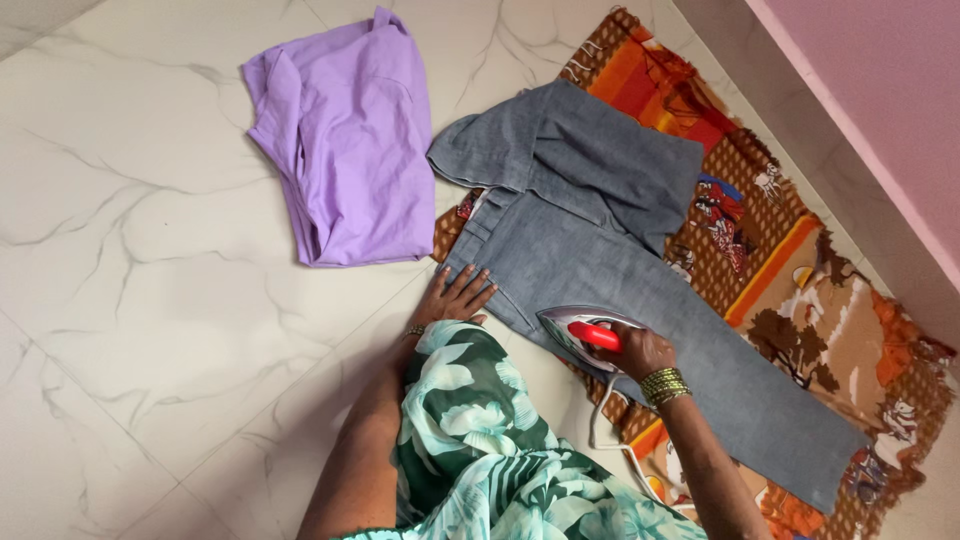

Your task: The person irons a pair of gray jeans laid out on a patterned mat on the floor. They use a red electric iron to smooth the fabric, moving it back and forth along the legs and waist area. A purple shirt is visible nearby but not handled.

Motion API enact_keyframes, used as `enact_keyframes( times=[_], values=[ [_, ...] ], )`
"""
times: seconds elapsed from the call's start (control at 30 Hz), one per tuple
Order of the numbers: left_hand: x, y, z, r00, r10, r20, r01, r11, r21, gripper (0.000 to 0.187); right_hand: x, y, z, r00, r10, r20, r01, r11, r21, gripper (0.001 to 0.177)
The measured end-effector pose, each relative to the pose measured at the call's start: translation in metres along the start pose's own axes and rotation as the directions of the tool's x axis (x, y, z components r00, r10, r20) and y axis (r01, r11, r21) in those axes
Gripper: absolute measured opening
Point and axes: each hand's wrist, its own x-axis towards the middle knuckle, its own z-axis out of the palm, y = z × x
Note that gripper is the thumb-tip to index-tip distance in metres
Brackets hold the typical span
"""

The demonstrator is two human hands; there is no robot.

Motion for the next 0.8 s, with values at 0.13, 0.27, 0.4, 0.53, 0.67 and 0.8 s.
enact_keyframes(
  times=[0.13, 0.27, 0.4, 0.53, 0.67, 0.8],
  values=[
    [0.001, 0.0, 0.004, 1.0, -0.006, 0.024, 0.008, 0.997, -0.079, 0.069, 0.003, 0.007, 0.017, 0.995, -0.004, -0.101, 0.01, 0.998, 0.058, 0.052],
    [0.001, 0.0, 0.003, 0.999, -0.008, 0.041, 0.011, 0.998, -0.067, 0.069, 0.007, 0.007, 0.019, 0.982, -0.023, -0.188, 0.046, 0.991, 0.122, 0.05],
    [0.002, 0.0, 0.002, 1.0, -0.001, 0.006, 0.001, 1.0, -0.024, 0.069, 0.008, 0.002, 0.014, 0.989, 0.05, -0.138, -0.032, 0.991, 0.131, 0.048],
    [0.004, 0.0, -0.011, 0.999, -0.006, 0.031, 0.009, 0.996, -0.083, 0.067, 0.01, -0.004, 0.008, 0.985, 0.091, -0.147, -0.064, 0.981, 0.183, 0.051],
    [0.005, 0.001, -0.029, 0.998, -0.019, 0.067, 0.024, 0.997, -0.071, 0.065, 0.012, -0.022, 0.001, 0.969, 0.201, -0.142, -0.169, 0.963, 0.211, 0.056],
    [0.007, 0.003, -0.037, 0.999, -0.023, 0.043, 0.025, 0.999, -0.046, 0.065, 0.014, -0.051, -0.009, 0.918, 0.37, -0.146, -0.302, 0.887, 0.349, 0.054]
  ],
)
